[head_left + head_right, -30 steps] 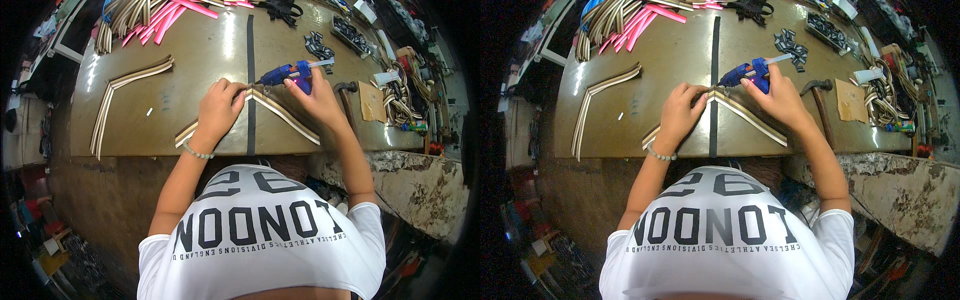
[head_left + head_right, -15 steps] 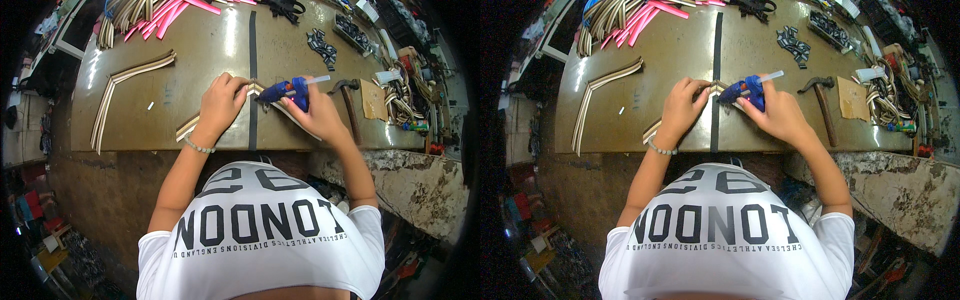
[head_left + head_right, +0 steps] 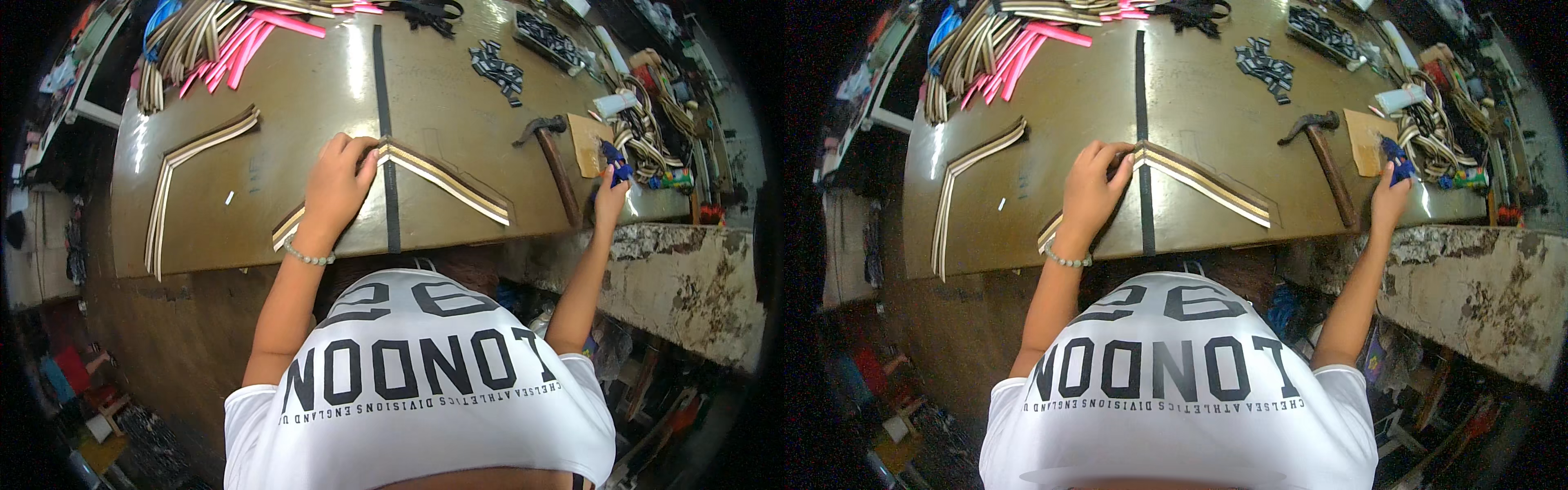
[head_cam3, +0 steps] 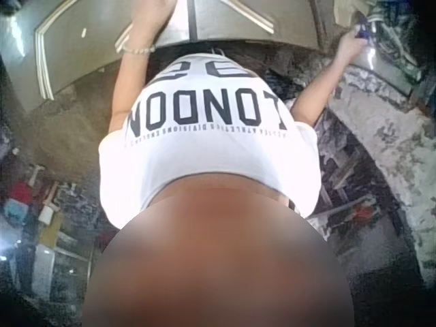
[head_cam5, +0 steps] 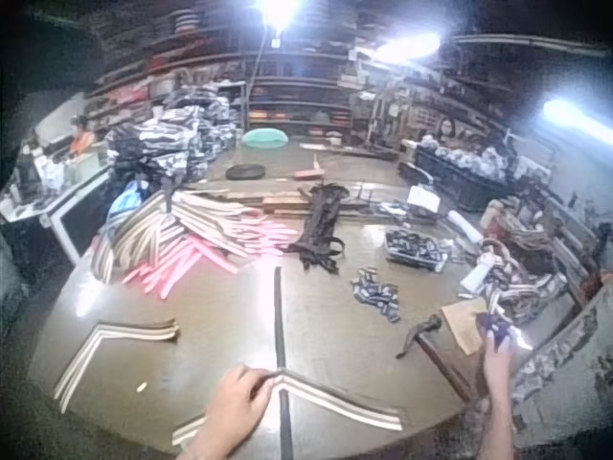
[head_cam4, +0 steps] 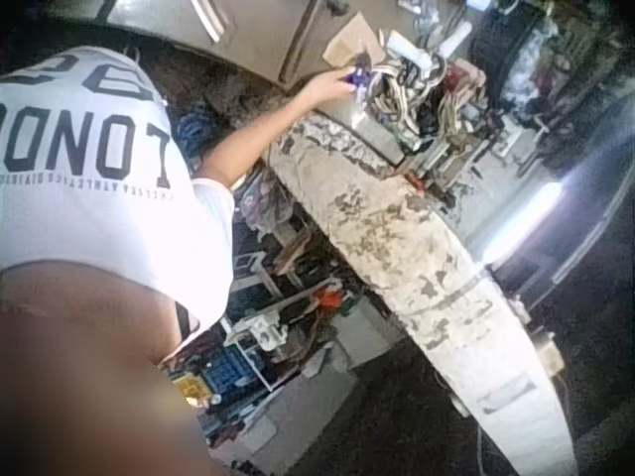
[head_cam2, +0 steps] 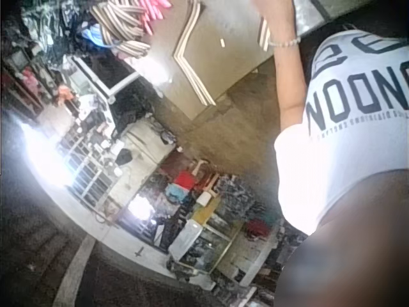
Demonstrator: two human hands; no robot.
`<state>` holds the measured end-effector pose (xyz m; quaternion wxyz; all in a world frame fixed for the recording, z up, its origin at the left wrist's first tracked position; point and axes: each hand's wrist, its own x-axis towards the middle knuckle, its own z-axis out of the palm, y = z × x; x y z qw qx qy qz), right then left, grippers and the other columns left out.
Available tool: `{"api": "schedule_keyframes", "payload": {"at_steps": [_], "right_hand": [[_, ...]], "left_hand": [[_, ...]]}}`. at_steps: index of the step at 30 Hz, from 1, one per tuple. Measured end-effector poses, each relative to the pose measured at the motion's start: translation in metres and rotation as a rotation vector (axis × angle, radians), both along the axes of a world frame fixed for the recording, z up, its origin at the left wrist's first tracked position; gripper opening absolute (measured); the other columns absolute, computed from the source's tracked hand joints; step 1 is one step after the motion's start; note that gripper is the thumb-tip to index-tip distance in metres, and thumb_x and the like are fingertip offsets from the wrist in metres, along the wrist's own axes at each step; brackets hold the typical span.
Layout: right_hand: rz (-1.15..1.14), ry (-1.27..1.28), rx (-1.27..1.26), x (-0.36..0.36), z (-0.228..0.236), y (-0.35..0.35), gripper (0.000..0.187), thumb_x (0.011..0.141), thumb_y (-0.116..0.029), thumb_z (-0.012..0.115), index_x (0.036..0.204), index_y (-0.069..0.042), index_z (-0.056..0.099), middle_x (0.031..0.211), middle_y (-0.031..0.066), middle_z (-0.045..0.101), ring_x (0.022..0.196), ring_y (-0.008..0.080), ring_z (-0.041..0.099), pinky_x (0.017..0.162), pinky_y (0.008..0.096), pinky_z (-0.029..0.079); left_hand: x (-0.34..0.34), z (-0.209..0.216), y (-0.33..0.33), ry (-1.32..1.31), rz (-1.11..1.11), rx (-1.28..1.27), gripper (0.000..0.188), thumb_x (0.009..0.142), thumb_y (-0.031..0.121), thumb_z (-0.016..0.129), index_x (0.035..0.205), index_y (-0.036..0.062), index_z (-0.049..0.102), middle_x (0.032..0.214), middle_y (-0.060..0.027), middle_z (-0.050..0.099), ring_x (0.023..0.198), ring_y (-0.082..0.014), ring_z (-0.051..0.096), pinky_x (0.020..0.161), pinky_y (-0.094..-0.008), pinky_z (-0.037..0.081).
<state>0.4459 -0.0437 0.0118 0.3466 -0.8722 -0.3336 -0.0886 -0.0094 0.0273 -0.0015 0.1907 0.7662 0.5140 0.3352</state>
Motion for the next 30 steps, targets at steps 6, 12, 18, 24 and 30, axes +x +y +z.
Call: {"api": "schedule_keyframes", "payload": {"at_steps": [6,12,18,24,30], "right_hand": [[0.209,-0.018,-0.463,-0.064,0.065,-0.017,0.034,0.096,-0.031,0.058,0.098,0.0,0.071,0.101,0.0229,0.068,0.097,0.0421,0.064,0.086,0.0476,0.049],[0.894,-0.325,-0.238,-0.101,0.016,0.108,0.025,0.083,-0.014,0.07,0.105,-0.003,0.072,0.098,0.0174,0.07,0.099,0.0342,0.062,0.089,0.0408,0.048],[0.953,-0.316,-0.328,-0.092,0.009,0.13,0.021,0.084,-0.015,0.068,0.099,0.0,0.07,0.097,0.0202,0.069,0.094,0.0373,0.063,0.086,0.043,0.049],[0.998,0.195,-0.066,-0.158,0.032,0.075,0.019,0.088,-0.013,0.061,0.098,0.002,0.068,0.085,0.0157,0.069,0.069,0.0167,0.065,0.065,0.0297,0.052],[1.438,0.259,-0.168,-0.225,0.042,0.043,0.024,0.089,-0.006,0.061,0.113,-0.005,0.065,0.1,0.0109,0.064,0.086,0.0202,0.063,0.07,0.0292,0.051]], "left_hand": [[0.001,0.0,0.002,0.036,0.011,0.015,0.017,0.088,0.02,0.068,0.101,0.0101,0.07,0.08,-0.007,0.057,0.077,-0.0238,0.058,0.07,-0.0358,0.047],[-0.001,0.0,0.003,0.006,-0.011,0.007,0.018,0.087,0.021,0.069,0.1,0.0088,0.071,0.077,-0.0084,0.056,0.076,-0.0243,0.058,0.069,-0.0358,0.047],[-0.004,0.0,0.0,-0.037,-0.022,0.036,0.013,0.086,0.018,0.069,0.095,0.01,0.072,0.078,-0.0076,0.058,0.075,-0.0261,0.058,0.069,-0.0376,0.047],[-0.005,0.008,-0.004,-0.027,-0.07,-0.08,0.018,0.085,0.016,0.071,0.099,0.0041,0.071,0.082,-0.0118,0.061,0.076,-0.0244,0.059,0.069,-0.0343,0.047],[0.002,0.03,-0.023,-0.205,-0.044,-0.243,0.02,0.086,0.019,0.071,0.098,0.0029,0.071,0.078,-0.0107,0.058,0.071,-0.0234,0.056,0.067,-0.0343,0.046]]}}
